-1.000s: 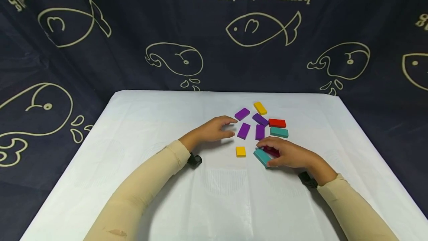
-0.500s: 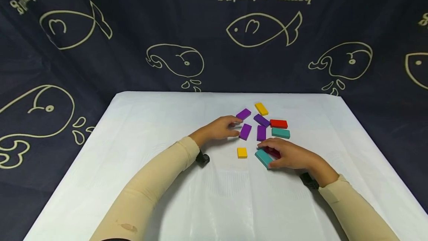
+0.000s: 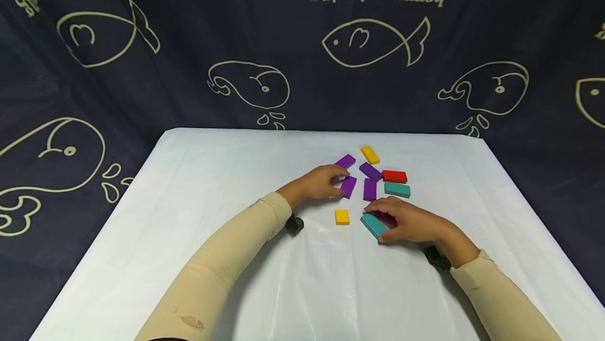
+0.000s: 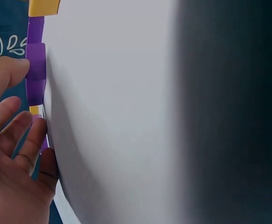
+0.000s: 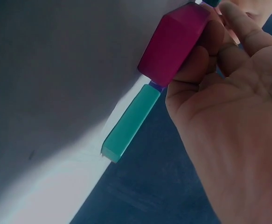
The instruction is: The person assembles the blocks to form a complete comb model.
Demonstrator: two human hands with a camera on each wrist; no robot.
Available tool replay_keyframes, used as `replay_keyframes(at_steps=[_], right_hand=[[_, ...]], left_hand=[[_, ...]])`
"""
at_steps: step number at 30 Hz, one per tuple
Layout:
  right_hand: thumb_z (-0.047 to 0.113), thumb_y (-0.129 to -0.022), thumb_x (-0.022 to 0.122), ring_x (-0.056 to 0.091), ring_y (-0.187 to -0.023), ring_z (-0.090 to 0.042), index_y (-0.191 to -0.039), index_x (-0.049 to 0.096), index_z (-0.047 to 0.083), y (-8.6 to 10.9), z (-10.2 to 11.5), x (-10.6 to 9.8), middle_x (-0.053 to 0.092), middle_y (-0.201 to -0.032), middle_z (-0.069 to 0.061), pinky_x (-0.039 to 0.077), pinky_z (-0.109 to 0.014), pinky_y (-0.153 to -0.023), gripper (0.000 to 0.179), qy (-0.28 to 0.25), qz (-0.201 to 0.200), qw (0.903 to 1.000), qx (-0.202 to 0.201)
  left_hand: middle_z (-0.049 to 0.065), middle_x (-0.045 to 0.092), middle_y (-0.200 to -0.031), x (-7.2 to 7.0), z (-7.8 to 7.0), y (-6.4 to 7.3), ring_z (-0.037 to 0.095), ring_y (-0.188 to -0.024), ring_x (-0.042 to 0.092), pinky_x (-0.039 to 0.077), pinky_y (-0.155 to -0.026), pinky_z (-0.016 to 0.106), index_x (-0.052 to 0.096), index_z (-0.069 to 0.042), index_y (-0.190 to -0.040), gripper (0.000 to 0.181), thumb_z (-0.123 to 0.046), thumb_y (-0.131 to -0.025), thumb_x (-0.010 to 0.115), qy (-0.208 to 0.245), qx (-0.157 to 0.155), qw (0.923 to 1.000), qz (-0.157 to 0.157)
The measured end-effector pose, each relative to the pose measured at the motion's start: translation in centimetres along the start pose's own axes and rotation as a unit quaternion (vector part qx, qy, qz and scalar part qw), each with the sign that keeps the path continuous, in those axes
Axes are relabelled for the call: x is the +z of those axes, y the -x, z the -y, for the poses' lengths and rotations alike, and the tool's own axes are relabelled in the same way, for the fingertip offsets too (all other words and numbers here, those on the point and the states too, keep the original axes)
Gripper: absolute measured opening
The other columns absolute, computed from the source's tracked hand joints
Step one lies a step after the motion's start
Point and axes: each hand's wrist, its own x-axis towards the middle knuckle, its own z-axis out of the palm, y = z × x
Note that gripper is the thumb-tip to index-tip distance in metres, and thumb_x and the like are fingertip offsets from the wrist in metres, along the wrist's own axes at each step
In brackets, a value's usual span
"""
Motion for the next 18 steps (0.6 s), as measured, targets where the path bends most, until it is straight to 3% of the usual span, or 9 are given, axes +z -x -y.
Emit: replay_keyframes(at_steps=[7,18], right_hand=[[0.033,-0.084,0.081,0.048,-0.122,-0.025,-0.136,0.058,0.022,0.00,-0.11,-0.02,0.056,-0.134,0.000,0.047,-0.051,-0.100,0.058,0.005,-0.005,0.9998,-0.016],[0.030,-0.084,0.080,0.046,-0.124,-0.027,-0.136,0.058,0.021,0.30,-0.22,-0.01,0.055,-0.135,-0.002,0.045,-0.054,-0.101,0.057,0.003,0.001,0.9999,-0.014]], left_hand=[[0.006,0.046,-0.151,0.03,0.18,-0.13,0.023,-0.141,0.038,0.023,-0.119,0.033,0.055,-0.010,-0.142,0.053,-0.024,-0.093,0.069,-0.047,0.019,0.9984,0.023],[0.008,0.048,-0.149,-0.10,-0.04,0.23,0.025,-0.140,0.040,0.025,-0.118,0.034,0.058,-0.010,-0.139,0.051,-0.023,-0.091,0.072,-0.020,0.013,0.9994,0.024]])
